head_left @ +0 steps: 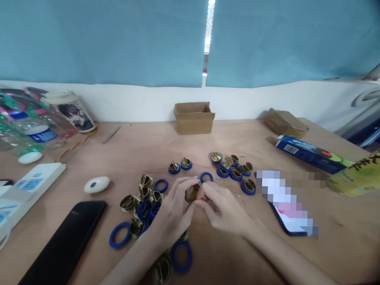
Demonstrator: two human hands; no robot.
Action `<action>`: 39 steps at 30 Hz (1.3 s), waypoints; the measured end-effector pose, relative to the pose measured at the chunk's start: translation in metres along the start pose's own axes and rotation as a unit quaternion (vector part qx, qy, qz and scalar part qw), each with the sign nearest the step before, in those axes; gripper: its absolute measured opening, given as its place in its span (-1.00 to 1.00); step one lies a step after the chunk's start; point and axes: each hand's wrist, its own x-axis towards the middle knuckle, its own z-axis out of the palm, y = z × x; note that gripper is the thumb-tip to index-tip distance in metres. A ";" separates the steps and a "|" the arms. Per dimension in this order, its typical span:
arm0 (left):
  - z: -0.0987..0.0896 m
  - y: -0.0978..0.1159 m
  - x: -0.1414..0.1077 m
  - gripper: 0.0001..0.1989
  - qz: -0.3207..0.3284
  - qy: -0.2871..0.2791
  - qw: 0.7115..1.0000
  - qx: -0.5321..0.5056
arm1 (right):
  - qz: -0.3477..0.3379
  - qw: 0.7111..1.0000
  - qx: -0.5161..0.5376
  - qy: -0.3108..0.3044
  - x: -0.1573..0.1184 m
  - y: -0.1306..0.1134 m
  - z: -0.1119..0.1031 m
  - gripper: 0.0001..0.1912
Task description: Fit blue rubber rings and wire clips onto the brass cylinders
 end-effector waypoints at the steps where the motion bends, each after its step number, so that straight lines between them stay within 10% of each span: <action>1: 0.001 0.000 0.000 -0.47 0.002 0.000 1.000 -0.012 | -0.017 1.000 -0.019 0.005 0.000 -0.001 0.001 -0.82; 11: 0.005 0.001 -0.004 -0.36 0.045 0.021 0.997 -0.054 | -0.122 0.980 -0.141 0.065 -0.001 -0.006 0.007 -0.84; 29: 0.003 0.004 -0.007 -0.40 0.053 0.037 0.996 -0.056 | -0.100 0.990 -0.084 0.047 -0.002 -0.009 0.006 -0.87; 39: 0.005 0.005 -0.010 -0.47 -0.069 0.069 0.993 -0.065 | 0.137 0.974 0.152 0.094 0.000 -0.005 0.008 -0.79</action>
